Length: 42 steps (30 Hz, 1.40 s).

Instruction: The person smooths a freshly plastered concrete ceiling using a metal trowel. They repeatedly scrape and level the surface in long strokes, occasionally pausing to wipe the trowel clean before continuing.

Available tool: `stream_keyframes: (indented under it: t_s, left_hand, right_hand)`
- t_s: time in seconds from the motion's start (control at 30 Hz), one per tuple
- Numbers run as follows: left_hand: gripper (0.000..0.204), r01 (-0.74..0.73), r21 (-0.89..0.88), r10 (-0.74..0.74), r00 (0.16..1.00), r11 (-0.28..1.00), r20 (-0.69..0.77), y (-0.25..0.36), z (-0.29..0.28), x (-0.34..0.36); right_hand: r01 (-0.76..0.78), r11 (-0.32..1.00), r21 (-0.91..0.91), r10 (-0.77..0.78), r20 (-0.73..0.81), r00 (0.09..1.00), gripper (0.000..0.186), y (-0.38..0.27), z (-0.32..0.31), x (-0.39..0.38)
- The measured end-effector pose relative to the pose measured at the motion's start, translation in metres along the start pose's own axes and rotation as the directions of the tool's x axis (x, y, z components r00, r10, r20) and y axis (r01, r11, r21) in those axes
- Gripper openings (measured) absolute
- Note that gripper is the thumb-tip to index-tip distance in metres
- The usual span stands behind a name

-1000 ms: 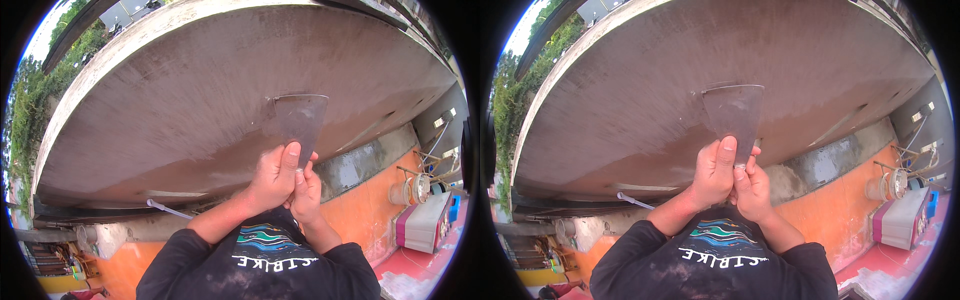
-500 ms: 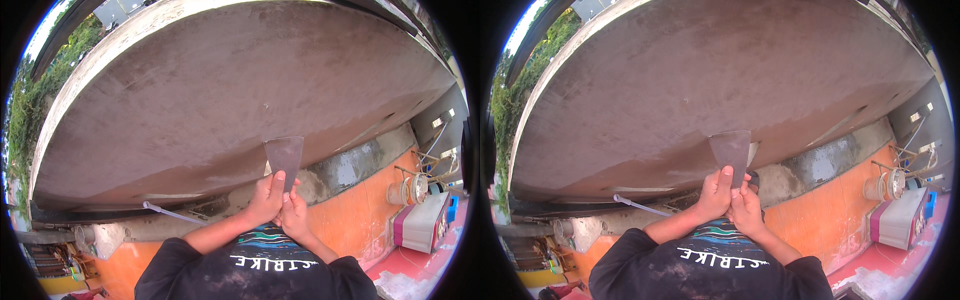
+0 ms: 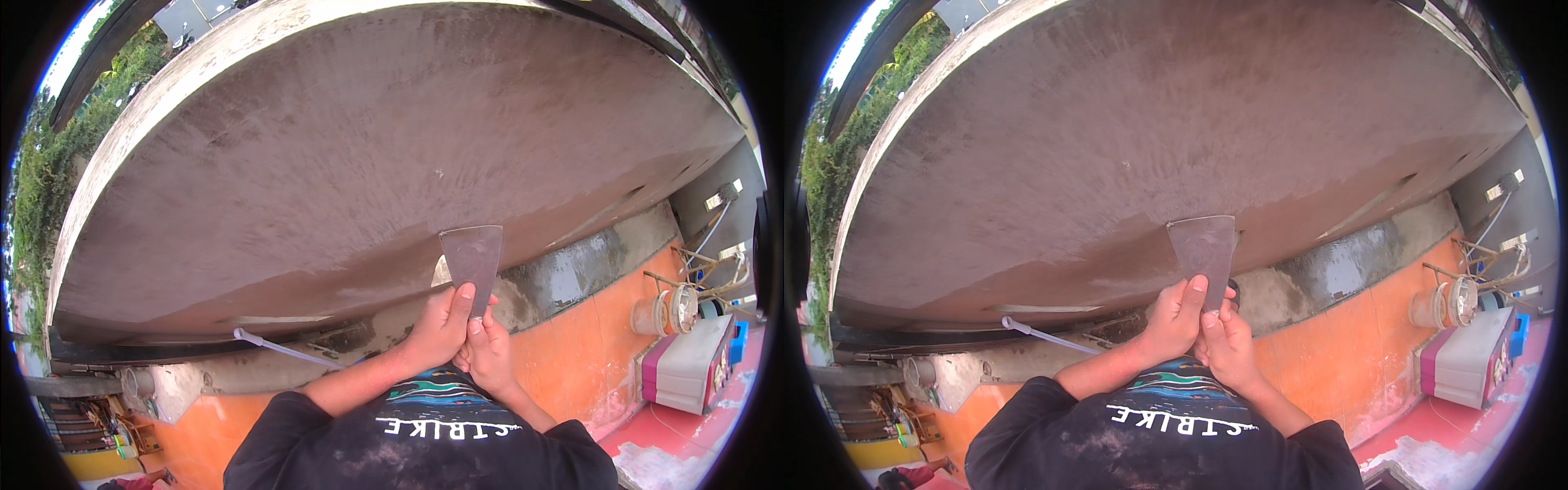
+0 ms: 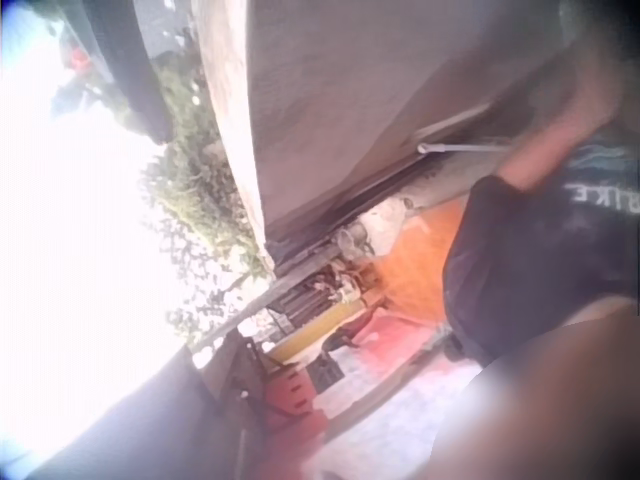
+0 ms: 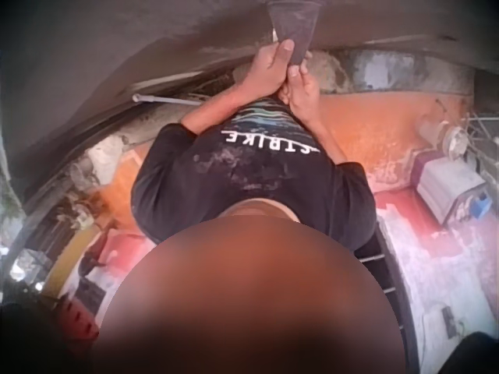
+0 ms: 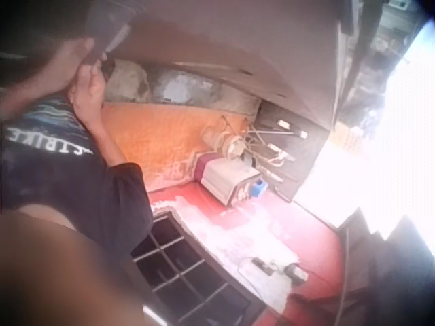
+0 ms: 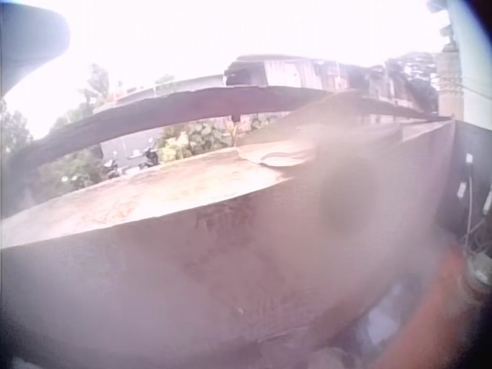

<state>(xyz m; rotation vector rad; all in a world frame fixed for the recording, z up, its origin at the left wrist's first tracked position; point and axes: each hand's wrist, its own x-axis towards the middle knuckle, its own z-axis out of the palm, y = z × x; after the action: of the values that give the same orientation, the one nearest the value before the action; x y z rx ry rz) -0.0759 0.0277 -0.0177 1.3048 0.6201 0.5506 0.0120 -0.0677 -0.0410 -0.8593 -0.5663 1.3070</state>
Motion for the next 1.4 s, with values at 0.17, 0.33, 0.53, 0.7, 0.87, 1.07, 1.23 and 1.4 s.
stream_keyframes:
  t_s: [0.17, 0.33, 0.53, 0.7, 0.87, 1.07, 1.23, 1.4]
  left_hand:
    - [0.055, 0.007, 0.006, -0.007, 0.999, 1.000, -0.036, -0.014, -0.003, -0.002]
    - [0.054, -0.024, 0.074, 0.027, 0.999, 0.997, -0.039, 0.003, -0.002, 0.004]
    - [0.053, -0.265, 0.008, 0.265, 0.964, 0.964, -0.037, 0.044, 0.002, 0.013]
    - [0.053, -0.147, 0.067, 0.149, 0.989, 0.987, -0.017, 0.033, 0.014, 0.007]
    - [0.053, -0.095, -0.049, 0.090, 0.992, 0.994, -0.091, -0.003, 0.011, 0.000]
    - [0.054, -0.074, -0.024, 0.072, 0.995, 0.997, -0.076, -0.006, 0.001, 0.002]
    - [0.054, -0.176, 0.091, 0.180, 0.983, 0.980, -0.043, 0.019, -0.011, 0.012]
    - [0.052, -0.245, 0.123, 0.243, 0.970, 0.962, 0.030, 0.033, -0.008, 0.016]
  right_hand:
    - [-0.020, 0.999, -0.028, 0.019, -0.060, 0.998, 0.019, 0.016, -0.002, 0.000]
    - [0.027, 0.991, -0.128, -0.031, -0.037, 0.999, 0.022, 0.002, 0.011, 0.010]
    - [0.198, 0.961, -0.195, -0.194, 0.042, 0.980, 0.020, -0.035, 0.019, 0.026]
    - [0.068, 0.997, -0.027, -0.068, 0.002, 0.998, 0.020, -0.029, 0.012, 0.004]
    - [-0.030, 0.997, -0.070, 0.028, -0.030, 0.999, 0.019, -0.004, -0.002, -0.002]
    - [-0.055, 0.992, -0.117, 0.051, -0.036, 0.998, 0.019, 0.000, 0.001, 0.004]
    - [-0.009, 0.994, -0.107, 0.006, -0.026, 1.000, 0.019, -0.011, 0.014, 0.021]
    - [0.091, 0.993, -0.071, -0.090, 0.019, 0.996, 0.019, -0.025, 0.012, 0.021]
